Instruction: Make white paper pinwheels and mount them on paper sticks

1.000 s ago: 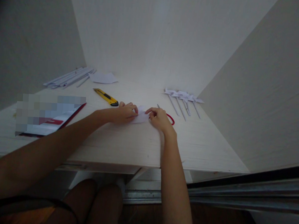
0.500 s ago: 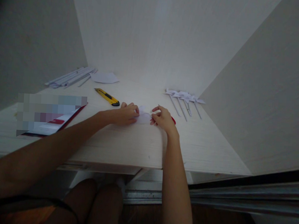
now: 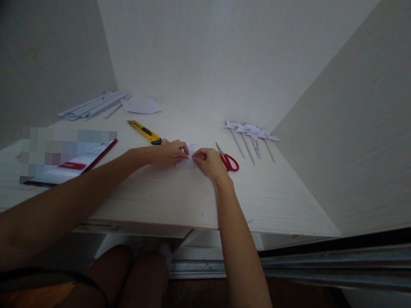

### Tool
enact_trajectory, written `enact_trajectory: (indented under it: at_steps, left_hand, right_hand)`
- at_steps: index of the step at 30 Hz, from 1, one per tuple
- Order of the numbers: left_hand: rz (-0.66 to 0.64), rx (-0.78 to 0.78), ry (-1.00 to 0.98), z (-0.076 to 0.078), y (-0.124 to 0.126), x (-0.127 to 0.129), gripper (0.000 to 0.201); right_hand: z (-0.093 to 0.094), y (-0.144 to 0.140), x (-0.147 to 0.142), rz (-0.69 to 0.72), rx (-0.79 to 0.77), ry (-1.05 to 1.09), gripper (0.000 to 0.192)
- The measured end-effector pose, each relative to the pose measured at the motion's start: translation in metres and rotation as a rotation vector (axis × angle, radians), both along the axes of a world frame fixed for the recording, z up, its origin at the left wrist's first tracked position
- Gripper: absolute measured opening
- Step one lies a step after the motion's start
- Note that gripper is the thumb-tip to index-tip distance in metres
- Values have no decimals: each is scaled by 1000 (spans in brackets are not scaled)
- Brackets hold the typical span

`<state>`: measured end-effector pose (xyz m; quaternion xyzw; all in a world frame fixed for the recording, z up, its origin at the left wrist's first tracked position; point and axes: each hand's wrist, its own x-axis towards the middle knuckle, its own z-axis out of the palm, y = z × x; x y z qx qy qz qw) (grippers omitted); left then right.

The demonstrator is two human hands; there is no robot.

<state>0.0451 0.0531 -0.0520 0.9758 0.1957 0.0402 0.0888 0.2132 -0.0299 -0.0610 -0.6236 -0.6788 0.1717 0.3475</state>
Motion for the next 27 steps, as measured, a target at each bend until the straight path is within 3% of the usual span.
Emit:
enact_trajectory:
  at_steps: [4, 10, 15, 21, 24, 27]
  left_hand:
    - [-1, -12, -1, -1, 3, 0, 26]
    - [-12, -2, -13, -1, 3, 0, 27]
    - [-22, 13, 7, 1, 1, -2, 27]
    - [-4, 2, 19, 4, -1, -2, 30]
    - [-8, 8, 22, 4, -1, -2, 29]
    - [-12, 18, 25, 5, -2, -3, 29]
  right_hand:
    - [-1, 0, -2, 38, -5, -66, 25]
    - [1, 0, -4, 0, -29, -122, 15]
    - [3, -1, -1, 80, -13, -131, 24]
    - [11, -7, -2, 65, -132, -86, 18]
    - [10, -4, -4, 59, -58, -142, 14]
    - [8, 2, -8, -42, 105, -248, 12]
